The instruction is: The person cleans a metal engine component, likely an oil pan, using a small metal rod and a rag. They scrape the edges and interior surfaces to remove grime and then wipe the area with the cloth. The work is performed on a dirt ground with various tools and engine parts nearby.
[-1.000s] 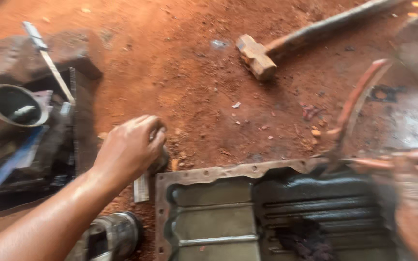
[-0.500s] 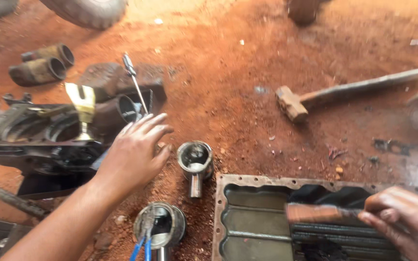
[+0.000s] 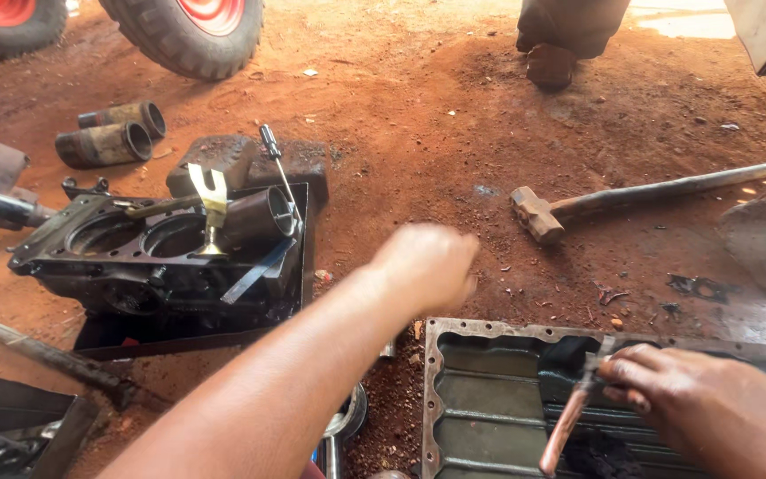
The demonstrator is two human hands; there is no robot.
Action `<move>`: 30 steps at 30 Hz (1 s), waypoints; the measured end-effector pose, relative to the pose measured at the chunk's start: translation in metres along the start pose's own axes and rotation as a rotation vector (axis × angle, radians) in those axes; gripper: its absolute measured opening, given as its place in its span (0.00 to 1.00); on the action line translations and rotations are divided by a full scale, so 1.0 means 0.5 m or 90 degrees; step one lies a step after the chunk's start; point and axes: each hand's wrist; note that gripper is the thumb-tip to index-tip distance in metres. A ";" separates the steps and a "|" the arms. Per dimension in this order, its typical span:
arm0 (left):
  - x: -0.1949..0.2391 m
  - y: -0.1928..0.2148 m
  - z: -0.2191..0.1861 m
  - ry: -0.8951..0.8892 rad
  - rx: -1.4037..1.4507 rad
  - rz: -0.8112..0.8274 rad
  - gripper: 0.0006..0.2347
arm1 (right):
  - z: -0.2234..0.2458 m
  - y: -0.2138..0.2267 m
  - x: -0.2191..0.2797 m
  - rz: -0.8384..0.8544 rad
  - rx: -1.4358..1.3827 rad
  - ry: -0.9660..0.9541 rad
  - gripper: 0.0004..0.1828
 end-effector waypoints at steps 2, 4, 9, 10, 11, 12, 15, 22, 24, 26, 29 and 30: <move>0.012 -0.046 -0.003 -0.017 0.016 0.066 0.16 | 0.007 -0.006 0.004 -0.042 -0.002 0.076 0.25; 0.026 -0.067 0.012 -0.017 0.047 0.155 0.20 | 0.012 0.022 -0.004 0.023 -0.100 -0.002 0.25; 0.026 -0.070 0.025 -0.066 0.033 0.073 0.35 | 0.079 0.127 -0.051 -0.186 -0.331 -0.076 0.19; 0.023 -0.071 0.020 -0.110 0.012 0.013 0.40 | 0.083 0.156 -0.073 -0.144 -0.339 -0.175 0.17; 0.023 -0.071 0.014 -0.153 0.018 -0.022 0.44 | 0.088 0.186 -0.095 -0.101 -0.346 -0.274 0.16; 0.023 -0.063 0.011 -0.196 0.019 -0.059 0.48 | 0.095 0.217 -0.118 -0.079 -0.322 -0.309 0.16; 0.043 -0.030 0.002 -0.188 0.115 -0.028 0.44 | 0.105 0.279 -0.178 -0.065 -0.305 -0.384 0.15; 0.066 -0.013 0.028 0.101 0.330 -0.030 0.16 | 0.159 0.181 -0.302 -0.218 -0.557 -0.366 0.17; 0.059 -0.040 0.046 0.066 0.284 -0.092 0.14 | 0.205 0.141 -0.308 -0.232 -0.463 -0.327 0.17; 0.050 -0.069 0.053 0.061 0.259 -0.094 0.14 | 0.244 0.110 -0.310 -0.239 -0.415 -0.302 0.17; 0.029 -0.102 0.045 0.085 0.251 -0.029 0.15 | 0.266 0.077 -0.312 -0.238 -0.436 -0.298 0.14; 0.024 -0.107 0.045 0.086 0.241 -0.023 0.15 | 0.266 0.070 -0.319 -0.241 -0.460 -0.297 0.13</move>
Point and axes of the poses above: each hand's wrist, its own x-axis away from the middle knuckle, its own y-axis out of the back of the hand, z = x × y, and after that the axes turned 2 degrees about x, right-handed
